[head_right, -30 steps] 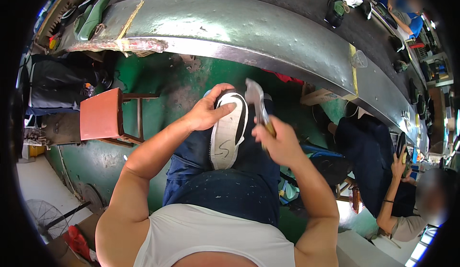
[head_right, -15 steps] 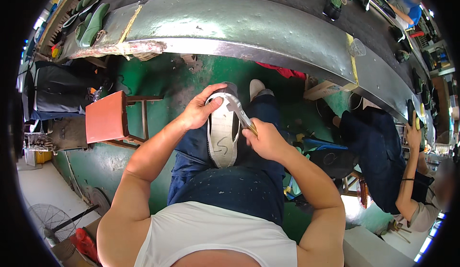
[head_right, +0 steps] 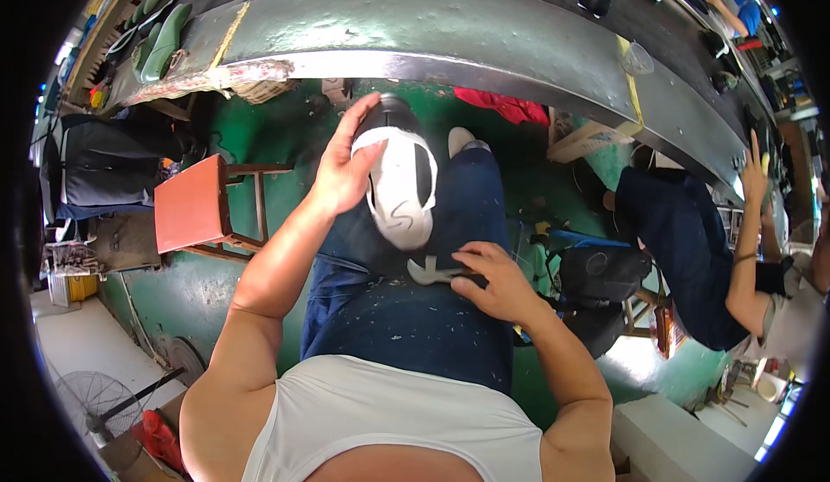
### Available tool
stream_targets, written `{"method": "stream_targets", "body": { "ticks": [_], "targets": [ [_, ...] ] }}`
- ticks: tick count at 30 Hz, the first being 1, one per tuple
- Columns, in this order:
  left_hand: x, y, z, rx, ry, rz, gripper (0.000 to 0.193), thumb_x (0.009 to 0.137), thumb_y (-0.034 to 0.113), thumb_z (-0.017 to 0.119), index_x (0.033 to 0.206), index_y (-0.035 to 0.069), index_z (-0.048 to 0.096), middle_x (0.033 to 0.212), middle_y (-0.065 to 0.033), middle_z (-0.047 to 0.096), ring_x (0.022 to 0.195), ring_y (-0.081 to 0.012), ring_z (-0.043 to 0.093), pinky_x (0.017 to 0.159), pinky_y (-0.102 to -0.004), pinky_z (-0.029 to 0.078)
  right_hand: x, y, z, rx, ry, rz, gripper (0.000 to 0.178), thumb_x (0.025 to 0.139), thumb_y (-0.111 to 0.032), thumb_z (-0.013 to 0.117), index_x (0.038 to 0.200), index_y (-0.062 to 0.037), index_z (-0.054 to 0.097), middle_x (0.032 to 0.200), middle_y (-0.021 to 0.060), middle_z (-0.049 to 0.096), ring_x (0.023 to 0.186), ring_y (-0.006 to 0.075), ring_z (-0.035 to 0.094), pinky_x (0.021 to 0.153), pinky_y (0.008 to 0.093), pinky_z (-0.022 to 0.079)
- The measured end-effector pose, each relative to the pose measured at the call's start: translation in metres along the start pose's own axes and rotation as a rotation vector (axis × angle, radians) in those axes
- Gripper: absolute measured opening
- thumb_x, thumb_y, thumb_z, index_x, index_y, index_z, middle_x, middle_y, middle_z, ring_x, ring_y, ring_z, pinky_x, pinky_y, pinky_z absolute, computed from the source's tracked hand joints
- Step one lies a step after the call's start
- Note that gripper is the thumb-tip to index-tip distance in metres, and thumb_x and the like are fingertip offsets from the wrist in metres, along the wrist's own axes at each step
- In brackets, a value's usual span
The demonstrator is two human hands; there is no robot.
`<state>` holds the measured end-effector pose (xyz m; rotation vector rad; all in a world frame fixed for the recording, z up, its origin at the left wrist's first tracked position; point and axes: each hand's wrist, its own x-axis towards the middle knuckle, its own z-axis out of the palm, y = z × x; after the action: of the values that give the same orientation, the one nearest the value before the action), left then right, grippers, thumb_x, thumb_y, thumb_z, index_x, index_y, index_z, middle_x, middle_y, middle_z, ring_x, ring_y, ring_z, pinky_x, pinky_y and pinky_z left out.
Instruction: Use pliers and hands to last or assemble parts of athletic shoes on a factory production line.
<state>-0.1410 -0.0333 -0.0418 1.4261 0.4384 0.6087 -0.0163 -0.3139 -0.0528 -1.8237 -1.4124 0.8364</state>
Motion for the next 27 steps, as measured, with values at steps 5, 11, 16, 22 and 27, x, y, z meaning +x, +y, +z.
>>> {"method": "stream_targets", "body": {
  "ticks": [5,11,16,22,27],
  "targets": [
    [-0.026,0.006,0.038,0.552,-0.298,0.688,0.1,0.077,0.004,0.073,0.155,-0.007,0.011,0.154,-0.0284,0.032,0.143,-0.0424,0.035,0.117,-0.0428,0.031,0.034,0.034,0.012,1.668,-0.329,0.546,0.079,0.098,-0.072,0.024,0.113,-0.0041,0.063,0.112,0.0121,0.068,0.096,0.0238,0.069,0.07,0.0363,0.055],
    [-0.063,-0.026,0.047,0.464,-0.586,0.439,0.104,0.081,0.023,0.078,0.158,0.0,0.011,0.161,-0.0306,0.01,0.151,-0.0454,0.004,0.121,-0.0483,0.018,0.044,0.033,0.038,1.868,0.104,0.711,0.055,0.106,-0.049,0.035,0.126,-0.0033,0.058,0.12,0.0112,0.067,0.104,0.0233,0.069,0.088,0.0404,0.059],
    [-0.084,-0.031,0.076,0.038,-0.216,-0.167,0.081,0.102,0.063,0.033,0.156,0.004,0.024,0.165,-0.0243,-0.003,0.154,-0.0326,-0.001,0.121,-0.0427,0.016,0.039,0.027,0.04,1.761,0.054,0.867,0.047,0.109,-0.039,0.034,0.132,-0.0022,0.052,0.127,0.0137,0.062,0.11,0.0246,0.066,0.097,0.043,0.056],
    [-0.085,-0.03,0.102,-0.201,0.096,-0.359,0.079,0.103,0.065,0.021,0.131,0.001,0.058,0.166,-0.0148,0.011,0.148,-0.0259,0.025,0.118,-0.0371,0.025,0.045,0.009,0.057,1.553,0.222,1.015,0.048,0.11,-0.039,0.03,0.13,-0.0011,0.052,0.121,0.0143,0.062,0.107,0.0275,0.067,0.092,0.0479,0.056],
    [-0.09,-0.045,0.098,-0.277,0.103,-0.291,0.067,0.107,0.054,0.027,0.123,-0.001,0.061,0.158,-0.0082,0.031,0.124,-0.0177,0.052,0.106,-0.0316,0.042,0.042,-0.032,0.045,1.503,0.335,1.114,0.044,0.109,-0.041,0.031,0.12,-0.0086,0.059,0.109,0.0095,0.067,0.099,0.0269,0.068,0.091,0.0457,0.055]
  ]
}}
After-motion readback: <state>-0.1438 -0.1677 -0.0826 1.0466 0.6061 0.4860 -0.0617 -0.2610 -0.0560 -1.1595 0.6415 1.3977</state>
